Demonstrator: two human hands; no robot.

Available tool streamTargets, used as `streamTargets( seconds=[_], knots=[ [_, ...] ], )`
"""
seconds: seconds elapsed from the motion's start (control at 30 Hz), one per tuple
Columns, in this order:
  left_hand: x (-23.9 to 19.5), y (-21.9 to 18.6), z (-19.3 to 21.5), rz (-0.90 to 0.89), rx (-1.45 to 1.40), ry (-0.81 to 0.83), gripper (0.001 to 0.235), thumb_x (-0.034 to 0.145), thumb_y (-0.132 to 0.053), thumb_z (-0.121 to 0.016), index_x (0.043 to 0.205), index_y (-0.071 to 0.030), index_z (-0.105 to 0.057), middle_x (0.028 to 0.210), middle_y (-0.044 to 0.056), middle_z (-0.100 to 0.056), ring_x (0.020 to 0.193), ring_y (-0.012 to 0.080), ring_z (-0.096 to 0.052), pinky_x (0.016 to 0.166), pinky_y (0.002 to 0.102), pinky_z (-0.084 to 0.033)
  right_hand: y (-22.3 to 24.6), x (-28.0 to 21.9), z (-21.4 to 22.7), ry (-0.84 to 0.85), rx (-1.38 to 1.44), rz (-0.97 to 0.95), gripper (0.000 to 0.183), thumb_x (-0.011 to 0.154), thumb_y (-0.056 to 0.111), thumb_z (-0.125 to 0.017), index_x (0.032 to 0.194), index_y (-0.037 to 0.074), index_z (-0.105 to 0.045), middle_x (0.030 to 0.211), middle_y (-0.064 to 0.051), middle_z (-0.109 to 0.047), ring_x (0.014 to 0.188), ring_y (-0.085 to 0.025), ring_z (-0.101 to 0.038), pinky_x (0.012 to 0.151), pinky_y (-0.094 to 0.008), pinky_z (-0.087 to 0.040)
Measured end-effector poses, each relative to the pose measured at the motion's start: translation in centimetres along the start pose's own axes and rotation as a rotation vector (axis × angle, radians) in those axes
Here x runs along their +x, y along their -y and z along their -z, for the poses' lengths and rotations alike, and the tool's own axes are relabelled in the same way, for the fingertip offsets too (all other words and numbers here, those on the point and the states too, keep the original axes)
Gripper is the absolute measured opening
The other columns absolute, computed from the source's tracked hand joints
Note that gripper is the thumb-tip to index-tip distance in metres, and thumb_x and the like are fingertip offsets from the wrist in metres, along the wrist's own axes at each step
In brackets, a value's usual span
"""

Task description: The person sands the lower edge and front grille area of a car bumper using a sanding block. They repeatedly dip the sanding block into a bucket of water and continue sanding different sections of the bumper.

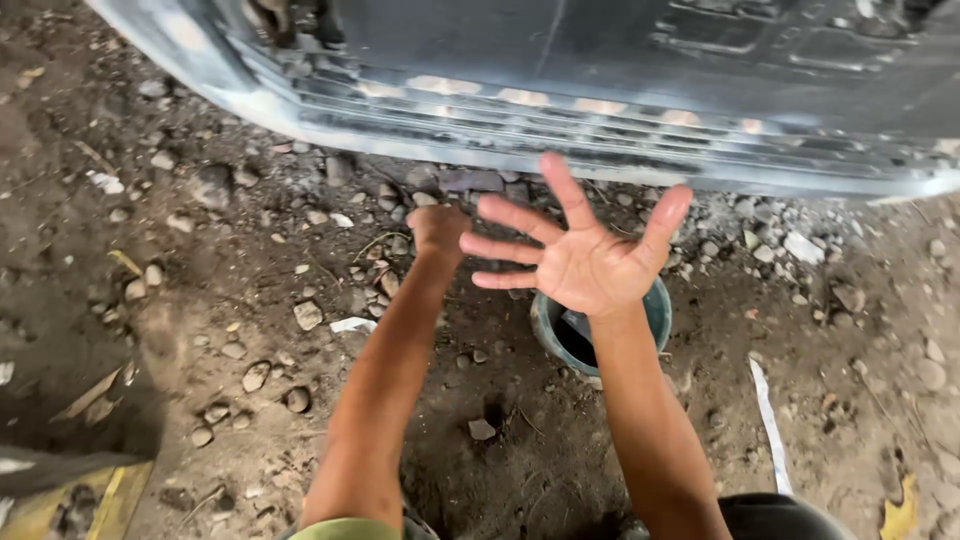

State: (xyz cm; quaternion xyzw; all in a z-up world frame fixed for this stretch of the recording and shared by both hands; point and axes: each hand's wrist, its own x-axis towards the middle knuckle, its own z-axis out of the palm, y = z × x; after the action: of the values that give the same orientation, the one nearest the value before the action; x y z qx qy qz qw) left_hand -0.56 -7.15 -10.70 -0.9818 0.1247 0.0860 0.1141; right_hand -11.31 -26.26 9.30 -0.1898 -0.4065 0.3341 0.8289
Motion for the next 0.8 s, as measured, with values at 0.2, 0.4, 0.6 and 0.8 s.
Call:
streamTargets(
  seconds=[0.2,0.4,0.6,0.8],
  knots=[
    [-2.9,-0.4,3.9,-0.058,-0.205,0.002,0.028,0.09,-0.023,-0.063,0.114,-0.013,-0.073,0.12,0.012,-0.072,0.112,0.0277,-0.069,0.089,0.043,-0.057,2.6,-4.5,3.3,-0.007,-0.175,-0.041,0.114,0.091,0.091,-0.013,0.155,0.005,-0.052,0.152,-0.024,-0.055,0.14,-0.039,-0.055,0.124,-0.059,-0.039],
    [-2.3,-0.9,4.2,-0.126,-0.209,-0.086,0.023,0.093,-0.019,-0.061,0.108,-0.002,-0.066,0.098,0.02,-0.068,0.086,0.0319,-0.069,0.074,0.047,-0.057,4.7,-11.0,7.9,-0.628,-0.466,-0.04,0.086,0.108,0.07,-0.028,0.144,-0.002,-0.057,0.137,-0.022,-0.065,0.127,-0.034,-0.064,0.113,-0.048,-0.051],
    [-3.7,0.0,6.6,-0.148,-0.274,0.092,0.02,0.097,-0.013,-0.061,0.111,-0.001,-0.068,0.103,0.019,-0.07,0.088,0.025,-0.071,0.073,0.041,-0.062,2.1,-17.7,11.8,-1.3,-0.804,-0.45,0.053,0.098,0.037,-0.062,0.14,0.004,-0.058,0.131,-0.013,-0.068,0.117,-0.026,-0.069,0.101,-0.043,-0.056],
    [-3.4,2.8,6.8,-0.073,-0.319,-0.324,0.027,0.094,-0.026,-0.067,0.108,-0.003,-0.071,0.118,0.017,-0.068,0.109,0.0326,-0.067,0.088,0.044,-0.061,-4.7,-23.4,15.6,-1.022,-1.388,-1.34,0.083,0.076,0.044,-0.084,0.148,0.02,-0.05,0.145,-0.011,-0.058,0.134,-0.03,-0.054,0.115,-0.049,-0.04]
  ],
)
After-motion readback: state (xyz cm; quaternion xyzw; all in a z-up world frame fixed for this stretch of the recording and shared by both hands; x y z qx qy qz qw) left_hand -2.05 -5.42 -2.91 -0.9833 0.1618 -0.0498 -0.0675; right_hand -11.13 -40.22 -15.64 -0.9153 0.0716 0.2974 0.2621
